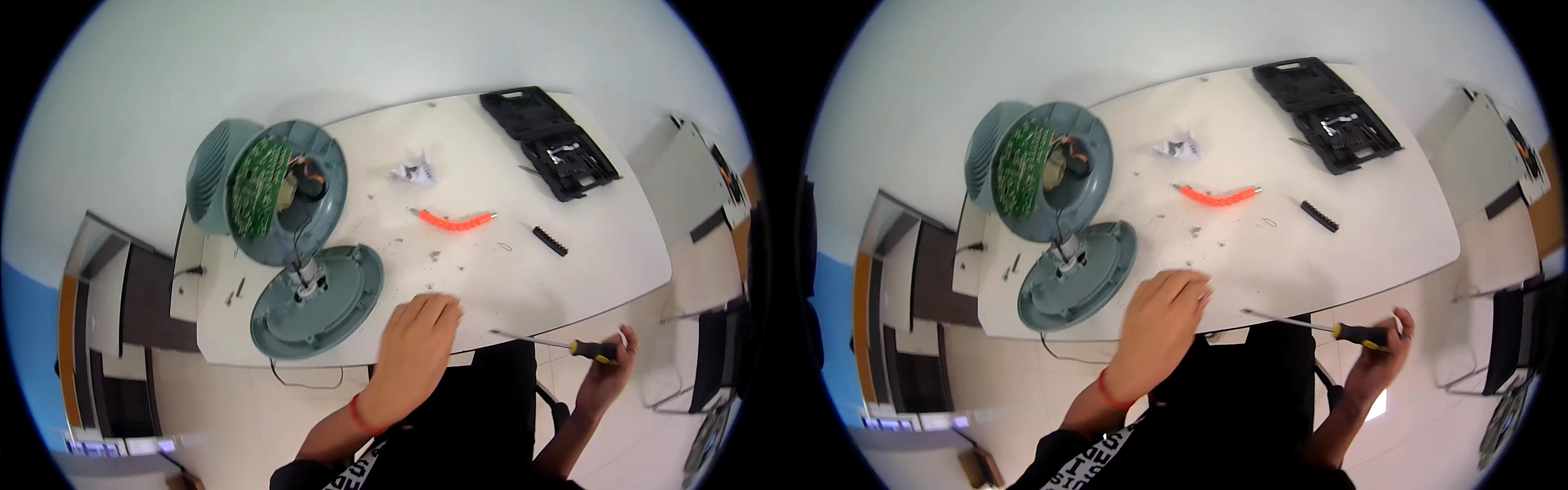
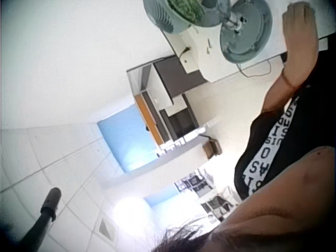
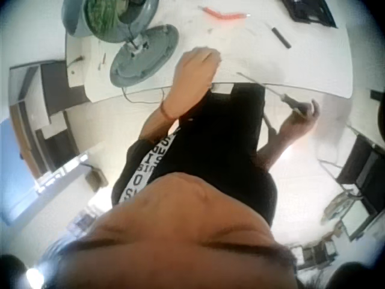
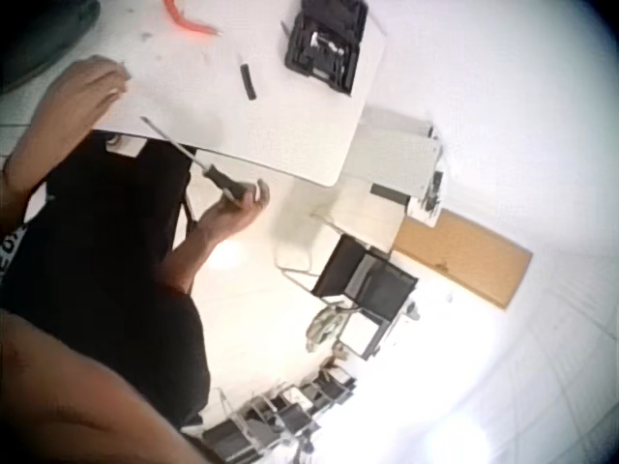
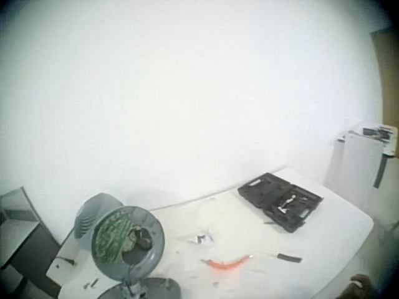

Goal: The person uses a screwdriver to remove screws from a disassembled teal fan, exposing the internal circuit board. The person then detaches the circuit board from the fan housing and places it on the table.

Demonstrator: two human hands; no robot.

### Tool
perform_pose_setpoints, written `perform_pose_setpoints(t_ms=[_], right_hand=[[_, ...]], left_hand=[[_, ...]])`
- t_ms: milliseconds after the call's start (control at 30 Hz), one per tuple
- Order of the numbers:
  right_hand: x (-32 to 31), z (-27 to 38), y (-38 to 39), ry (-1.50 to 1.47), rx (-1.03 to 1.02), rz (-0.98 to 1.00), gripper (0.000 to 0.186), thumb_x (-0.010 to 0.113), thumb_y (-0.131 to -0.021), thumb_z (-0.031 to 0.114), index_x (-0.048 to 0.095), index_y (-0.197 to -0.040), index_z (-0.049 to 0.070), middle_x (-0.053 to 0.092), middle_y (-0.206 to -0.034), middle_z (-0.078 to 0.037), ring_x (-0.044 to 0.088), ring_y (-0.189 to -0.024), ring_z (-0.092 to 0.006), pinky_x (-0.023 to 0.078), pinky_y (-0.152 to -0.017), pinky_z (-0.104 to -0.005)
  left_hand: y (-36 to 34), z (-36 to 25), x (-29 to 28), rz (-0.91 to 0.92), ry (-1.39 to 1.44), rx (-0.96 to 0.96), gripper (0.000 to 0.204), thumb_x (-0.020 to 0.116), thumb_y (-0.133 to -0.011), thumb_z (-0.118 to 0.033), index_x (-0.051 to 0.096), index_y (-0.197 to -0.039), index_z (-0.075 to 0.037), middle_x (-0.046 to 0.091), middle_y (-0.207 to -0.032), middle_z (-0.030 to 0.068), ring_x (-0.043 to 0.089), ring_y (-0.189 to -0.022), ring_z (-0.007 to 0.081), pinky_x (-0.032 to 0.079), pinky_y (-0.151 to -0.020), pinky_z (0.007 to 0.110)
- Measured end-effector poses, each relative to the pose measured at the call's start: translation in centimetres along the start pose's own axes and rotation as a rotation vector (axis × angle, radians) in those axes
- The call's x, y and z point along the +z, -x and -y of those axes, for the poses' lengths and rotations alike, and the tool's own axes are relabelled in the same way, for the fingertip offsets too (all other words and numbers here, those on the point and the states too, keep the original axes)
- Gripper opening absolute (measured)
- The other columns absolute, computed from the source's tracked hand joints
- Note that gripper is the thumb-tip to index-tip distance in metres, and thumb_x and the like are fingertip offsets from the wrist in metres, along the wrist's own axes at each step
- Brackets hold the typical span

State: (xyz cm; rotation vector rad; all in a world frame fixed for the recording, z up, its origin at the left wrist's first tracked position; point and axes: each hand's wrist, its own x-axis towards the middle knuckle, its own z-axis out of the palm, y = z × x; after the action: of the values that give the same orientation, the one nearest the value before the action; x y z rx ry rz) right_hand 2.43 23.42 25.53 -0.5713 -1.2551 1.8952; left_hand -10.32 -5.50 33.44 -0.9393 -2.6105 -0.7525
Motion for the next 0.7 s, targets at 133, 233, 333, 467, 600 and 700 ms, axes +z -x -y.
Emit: perform_pose_setpoints(t_ms=[133,233,333,467,600,700], right_hand=[[-2.9,1.7,-0.8,-0.022,-0.017,0.021,0.03,0.053,-0.104,0.023,0.054,-0.127,0.004,0.052,-0.092,-0.004,0.055,-0.083,-0.0124,0.045,-0.073,-0.0249],[-2.3,1.7,-0.8,0.058,-0.04,-0.053,0.026,0.055,-0.104,0.023,0.057,-0.121,0.004,0.054,-0.096,-0.005,0.056,-0.084,-0.0126,0.045,-0.071,-0.024],[0.0,1.1,-0.1,0.106,-0.018,-0.139,0.024,0.056,-0.105,0.025,0.059,-0.116,0.005,0.055,-0.1,-0.006,0.057,-0.086,-0.0121,0.045,-0.069,-0.0226],[4.4,-0.3,1.0,0.093,0.043,0.055,0.028,0.056,-0.108,0.032,0.057,-0.114,0.004,0.059,-0.089,-0.006,0.057,-0.07,-0.0116,0.042,-0.058,-0.023],[8.7,-2.2,2.1,-0.118,0.165,0.247,0.024,0.056,-0.109,0.025,0.056,-0.117,0.002,0.062,-0.09,-0.01,0.059,-0.071,-0.0177,0.047,-0.063,-0.029],[11.2,-3.2,2.8,-0.215,0.34,0.416,0.023,0.062,-0.104,0.015,0.055,-0.119,0.0,0.066,-0.098,-0.014,0.065,-0.081,-0.0222,0.052,-0.076,-0.0336]], left_hand=[[-2.5,2.8,6.3,-0.021,-0.055,-0.162,0.017,0.074,-0.086,-0.008,0.068,-0.101,-0.004,0.068,-0.108,0.0058,0.063,-0.101,0.029,0.05,-0.083,0.043],[-3.4,4.3,7.7,0.0,-0.077,-0.223,0.026,0.076,-0.086,-0.01,0.068,-0.109,-0.003,0.067,-0.109,0.0086,0.063,-0.102,0.0296,0.05,-0.083,0.042],[-2.9,3.8,7.7,-0.181,-0.032,-0.217,0.036,0.076,-0.086,-0.01,0.065,-0.119,-0.002,0.066,-0.114,0.0125,0.061,-0.103,0.0318,0.05,-0.085,0.041],[-0.9,0.5,2.0,-0.266,0.104,-0.111,0.044,0.076,-0.086,-0.01,0.063,-0.128,-0.002,0.064,-0.124,0.0163,0.06,-0.106,0.0345,0.049,-0.088,0.041],[3.3,-0.4,-8.6,-0.393,-0.001,-0.168,0.049,0.075,-0.084,-0.01,0.061,-0.13,0.0,0.062,-0.134,0.0157,0.058,-0.114,0.034,0.044,-0.101,0.046],[4.2,2.0,-12.1,-0.524,-0.103,-0.343,0.049,0.076,-0.084,-0.014,0.062,-0.13,-0.004,0.062,-0.134,0.0148,0.056,-0.123,0.0329,0.043,-0.101,0.043]])
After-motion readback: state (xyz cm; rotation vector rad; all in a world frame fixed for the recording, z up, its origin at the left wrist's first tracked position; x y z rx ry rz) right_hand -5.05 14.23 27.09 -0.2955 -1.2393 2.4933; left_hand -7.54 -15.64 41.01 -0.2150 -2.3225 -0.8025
